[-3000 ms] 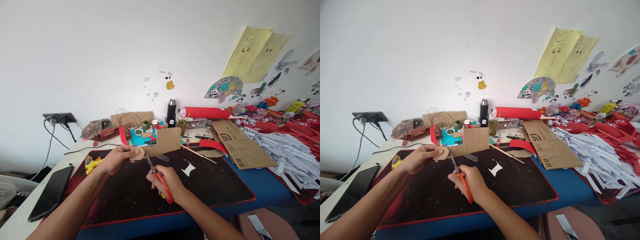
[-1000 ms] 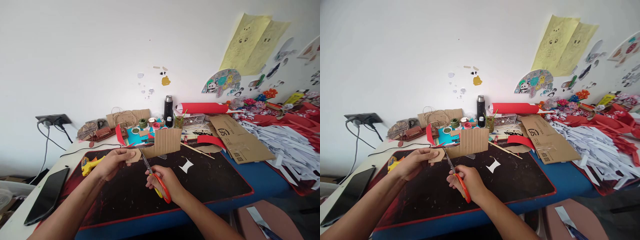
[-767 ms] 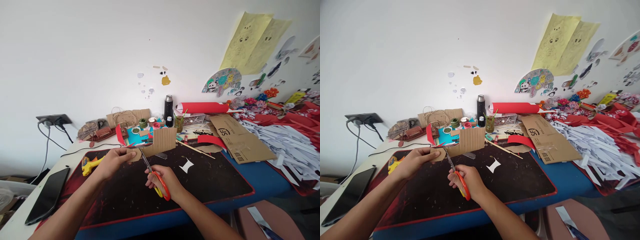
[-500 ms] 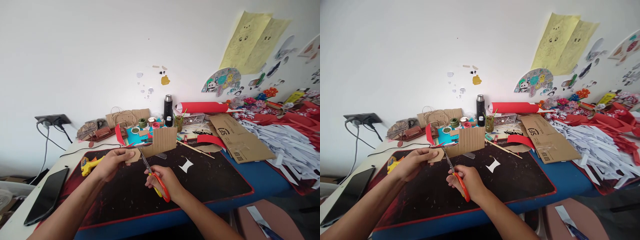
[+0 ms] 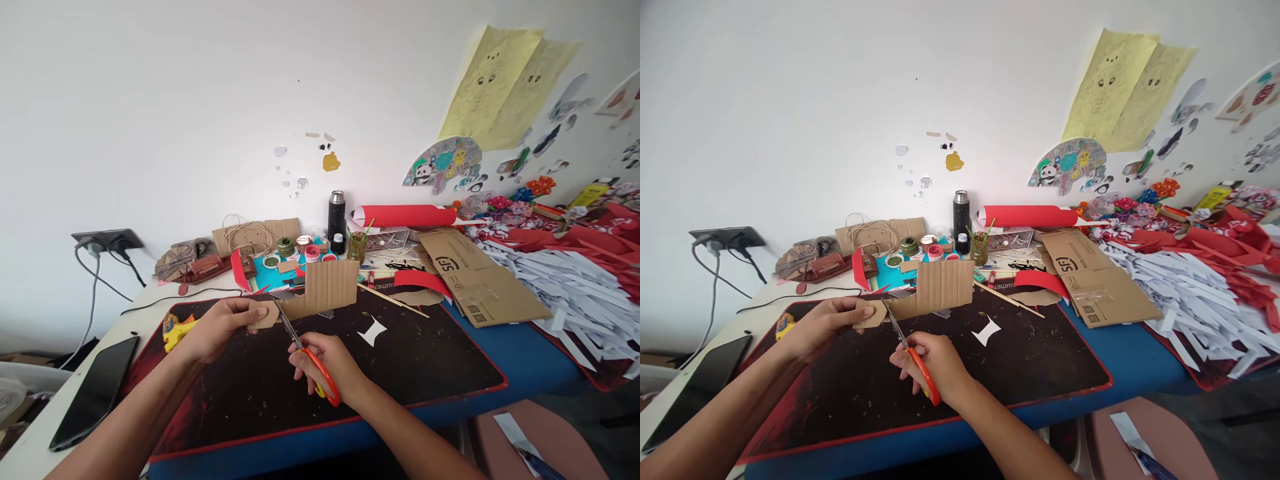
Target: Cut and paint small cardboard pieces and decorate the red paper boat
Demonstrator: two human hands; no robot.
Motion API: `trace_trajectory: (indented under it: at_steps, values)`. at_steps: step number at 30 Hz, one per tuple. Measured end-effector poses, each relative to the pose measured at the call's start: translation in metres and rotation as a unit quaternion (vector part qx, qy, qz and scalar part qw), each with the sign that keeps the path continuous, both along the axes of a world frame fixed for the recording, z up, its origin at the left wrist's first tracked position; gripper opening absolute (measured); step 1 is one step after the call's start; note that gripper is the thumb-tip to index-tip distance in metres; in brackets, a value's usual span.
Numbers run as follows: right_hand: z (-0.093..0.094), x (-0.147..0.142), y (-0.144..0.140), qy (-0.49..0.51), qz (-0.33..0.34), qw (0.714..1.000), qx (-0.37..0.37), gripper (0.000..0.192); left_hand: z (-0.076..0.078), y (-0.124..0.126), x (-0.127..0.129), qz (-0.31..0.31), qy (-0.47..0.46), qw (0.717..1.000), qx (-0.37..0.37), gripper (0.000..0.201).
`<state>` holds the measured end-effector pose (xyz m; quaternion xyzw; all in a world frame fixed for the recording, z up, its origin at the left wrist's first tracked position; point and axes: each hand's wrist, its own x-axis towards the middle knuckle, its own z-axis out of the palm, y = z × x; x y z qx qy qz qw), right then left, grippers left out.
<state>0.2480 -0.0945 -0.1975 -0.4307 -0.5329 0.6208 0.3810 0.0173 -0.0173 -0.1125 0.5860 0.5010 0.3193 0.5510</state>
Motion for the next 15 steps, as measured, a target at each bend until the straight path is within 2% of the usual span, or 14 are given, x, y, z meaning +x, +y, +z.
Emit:
trace_trajectory:
  at_steps: [7,15]
  values:
    - [0.011,-0.007,-0.003,-0.092,-0.021,0.995,0.032,0.035,-0.005,0.004,-0.001,-0.004,0.000,1.000,-0.004,0.047]
    - [0.011,-0.013,0.002,-0.144,-0.038,0.988,0.038,0.037,-0.015,0.013,-0.004,0.007,-0.029,0.998,-0.048,0.048]
